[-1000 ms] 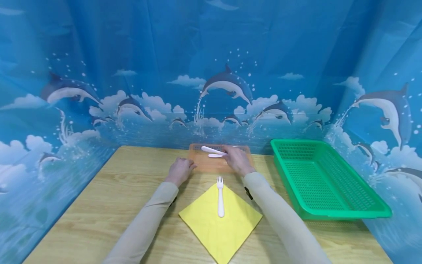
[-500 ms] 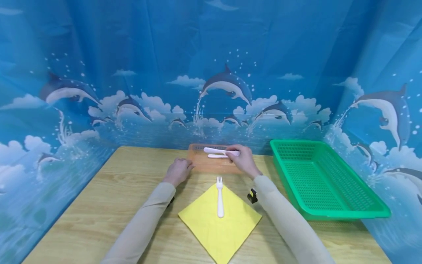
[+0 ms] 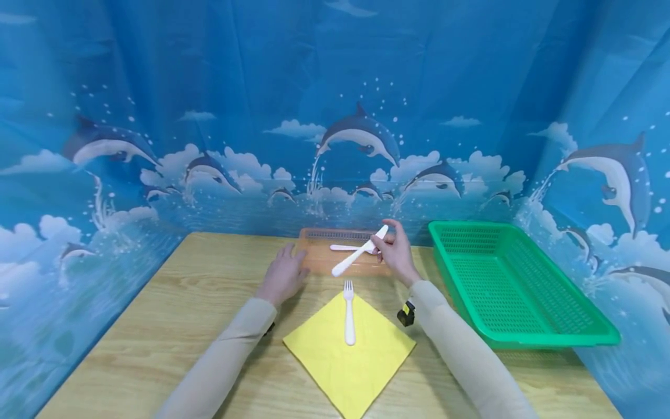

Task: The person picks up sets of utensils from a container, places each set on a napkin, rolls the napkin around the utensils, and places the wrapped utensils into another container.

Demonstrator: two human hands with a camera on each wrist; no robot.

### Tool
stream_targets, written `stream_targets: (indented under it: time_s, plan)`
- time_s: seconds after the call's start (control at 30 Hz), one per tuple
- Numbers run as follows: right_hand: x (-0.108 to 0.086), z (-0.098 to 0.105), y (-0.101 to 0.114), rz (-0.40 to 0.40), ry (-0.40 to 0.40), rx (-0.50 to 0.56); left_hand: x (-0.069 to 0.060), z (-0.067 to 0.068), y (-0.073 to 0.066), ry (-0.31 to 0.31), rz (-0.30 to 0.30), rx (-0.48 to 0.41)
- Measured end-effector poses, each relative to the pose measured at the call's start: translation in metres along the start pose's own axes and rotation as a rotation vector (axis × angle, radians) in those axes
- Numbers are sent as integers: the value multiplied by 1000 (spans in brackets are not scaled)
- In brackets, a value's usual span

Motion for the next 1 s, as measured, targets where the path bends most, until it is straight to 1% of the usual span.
stream_targets:
  time_s: [0.13, 0.2, 0.3, 0.37, 0.43, 0.57, 0.7, 0.83, 0.93, 1.0]
  plan:
    - [-2, -2, -7, -48, 59, -65, -2, 1, -11, -39, -65, 13]
    - [-4, -3, -11, -70, 95, -101, -3, 0, -17, -30, -101, 7]
    - [-8, -6, -18, -84, 171, -154, -6, -2, -26, -9, -138, -34]
    - [-11, -8, -22, -93, 236, -181, -8, -3, -32, 23, -145, -64]
    - [-14, -10, -26, -105, 310, -216, -10, -5, -37, 43, -157, -86]
    - [-20, -13, -33, -138, 460, -273, -11, -8, -46, 105, -195, -120]
    - [-24, -13, -42, -161, 556, -295, -12, -11, -53, 188, -214, -165]
    - [-28, -14, -51, -188, 604, -288, -14, -17, -59, 282, -234, -193]
    - [-29, -15, -57, -205, 603, -289, -16, -21, -63, 342, -261, -204]
    - [-29, -15, -61, -229, 588, -288, -18, -23, -65, 365, -278, -225]
Point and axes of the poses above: each hand's wrist, its own x-axis towards the middle knuckle, its own z-axis out of the back of the hand, y = z × x, the point moved 4 cm from there along x, towards the middle knuckle, and after that the axes turned 15 degrees about -z, right-handed, at the moved point
